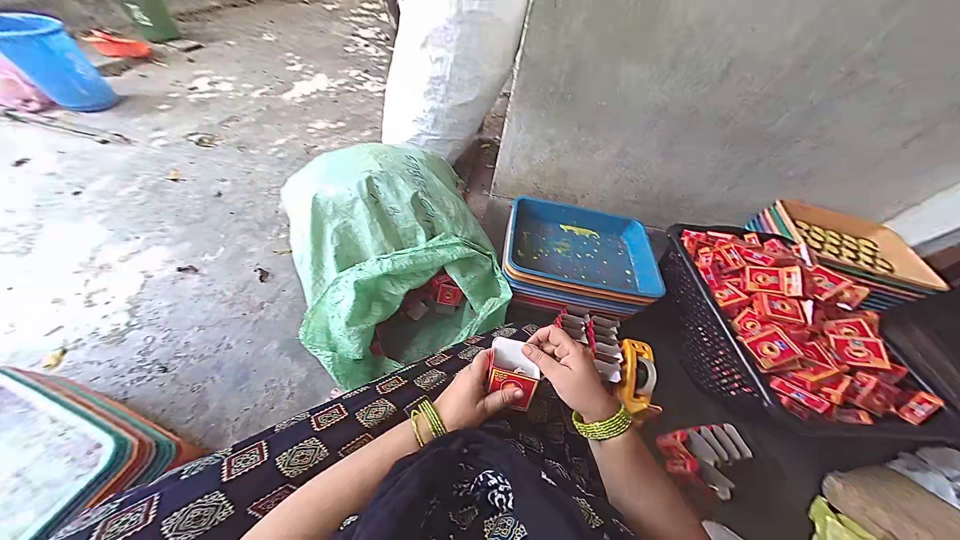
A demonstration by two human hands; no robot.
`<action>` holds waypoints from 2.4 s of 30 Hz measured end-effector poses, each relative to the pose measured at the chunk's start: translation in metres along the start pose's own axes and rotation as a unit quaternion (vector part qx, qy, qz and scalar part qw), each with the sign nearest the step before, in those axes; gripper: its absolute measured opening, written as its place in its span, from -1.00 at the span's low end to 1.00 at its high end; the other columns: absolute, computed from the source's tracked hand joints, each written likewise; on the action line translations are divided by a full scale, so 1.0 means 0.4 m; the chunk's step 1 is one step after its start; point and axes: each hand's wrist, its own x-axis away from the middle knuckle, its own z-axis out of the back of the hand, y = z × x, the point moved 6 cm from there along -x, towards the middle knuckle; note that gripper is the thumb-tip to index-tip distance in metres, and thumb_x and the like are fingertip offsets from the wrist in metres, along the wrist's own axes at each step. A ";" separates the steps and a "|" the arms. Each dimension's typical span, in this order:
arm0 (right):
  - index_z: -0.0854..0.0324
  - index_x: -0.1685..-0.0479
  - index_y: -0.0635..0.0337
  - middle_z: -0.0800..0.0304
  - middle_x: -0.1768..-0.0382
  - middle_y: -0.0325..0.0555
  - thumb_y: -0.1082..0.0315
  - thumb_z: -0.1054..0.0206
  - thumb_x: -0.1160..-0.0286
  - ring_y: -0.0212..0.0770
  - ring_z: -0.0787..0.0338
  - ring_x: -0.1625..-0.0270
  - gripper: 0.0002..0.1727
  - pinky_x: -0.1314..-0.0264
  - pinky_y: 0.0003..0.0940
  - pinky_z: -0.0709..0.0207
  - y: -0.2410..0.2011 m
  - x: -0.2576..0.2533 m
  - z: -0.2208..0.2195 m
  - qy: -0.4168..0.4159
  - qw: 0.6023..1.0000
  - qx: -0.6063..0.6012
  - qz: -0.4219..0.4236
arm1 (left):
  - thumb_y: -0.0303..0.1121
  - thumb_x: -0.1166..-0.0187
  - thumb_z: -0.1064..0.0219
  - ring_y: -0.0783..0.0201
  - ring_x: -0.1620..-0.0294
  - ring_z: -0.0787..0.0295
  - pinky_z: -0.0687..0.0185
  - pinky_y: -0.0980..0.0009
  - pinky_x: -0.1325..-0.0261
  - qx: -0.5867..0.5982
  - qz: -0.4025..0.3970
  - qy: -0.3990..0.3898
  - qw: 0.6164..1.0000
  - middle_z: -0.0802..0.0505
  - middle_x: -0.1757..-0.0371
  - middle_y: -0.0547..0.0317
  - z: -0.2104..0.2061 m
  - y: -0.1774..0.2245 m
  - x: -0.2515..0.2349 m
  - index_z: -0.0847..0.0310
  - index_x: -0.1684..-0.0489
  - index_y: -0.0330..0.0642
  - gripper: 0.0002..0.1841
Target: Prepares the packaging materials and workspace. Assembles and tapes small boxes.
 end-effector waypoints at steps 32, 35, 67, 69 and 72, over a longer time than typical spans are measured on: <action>-0.76 0.07 0.36 -0.93 0.09 0.02 0.54 -0.62 -0.26 -0.15 -0.94 0.05 -0.73 -0.07 -0.29 -0.86 0.025 0.029 -0.071 0.037 0.995 -0.091 0.029 | -0.36 -0.13 -0.77 0.23 0.11 -0.93 -0.89 0.24 -0.06 0.143 0.042 0.057 0.987 -0.89 0.06 0.03 0.058 -0.018 -0.004 -0.08 -0.52 -0.32 -0.02; -0.82 -0.05 0.34 -0.94 0.00 -0.03 0.45 -0.61 -0.35 -0.22 -0.95 -0.03 -0.71 -0.17 -0.32 -0.88 0.002 0.030 -0.068 -0.018 0.999 0.008 0.050 | -0.35 -0.13 -0.78 0.24 0.06 -0.92 -0.89 0.24 -0.11 0.136 0.037 0.038 0.989 -0.89 0.02 0.03 0.057 -0.014 -0.007 -0.04 -0.61 -0.32 0.04; -0.62 -0.34 0.50 -0.85 -0.24 0.12 0.49 -0.28 -0.66 -0.10 -0.85 -0.32 -0.65 -0.45 -0.18 -0.73 0.034 0.111 -0.118 0.111 0.980 0.080 0.146 | -0.44 -0.40 -0.59 0.16 -0.05 -0.88 -0.88 0.21 -0.13 0.215 0.039 0.102 0.971 -0.84 -0.14 -0.03 0.049 -0.036 0.008 -0.43 -0.34 -0.36 -0.44; -0.60 -0.40 0.46 -0.84 -0.29 0.08 0.46 -0.25 -0.70 -0.13 -0.83 -0.36 -0.62 -0.49 -0.18 -0.72 0.048 0.116 -0.114 0.077 0.981 0.107 0.145 | -0.42 -0.42 -0.59 0.19 -0.02 -0.88 -0.88 0.24 -0.09 0.199 0.040 0.091 0.975 -0.83 -0.11 0.01 0.044 -0.044 0.008 -0.51 -0.26 -0.33 -0.52; -0.56 -0.45 0.46 -0.82 -0.33 0.08 0.44 -0.26 -0.72 -0.13 -0.85 -0.33 -0.59 -0.43 -0.20 -0.76 0.084 0.121 -0.071 0.014 0.996 0.043 0.072 | -0.34 -0.46 -0.58 0.24 0.04 -0.87 -0.88 0.26 -0.04 0.157 0.063 0.058 0.984 -0.84 -0.06 0.06 0.024 -0.062 0.007 -0.57 -0.18 -0.26 -0.59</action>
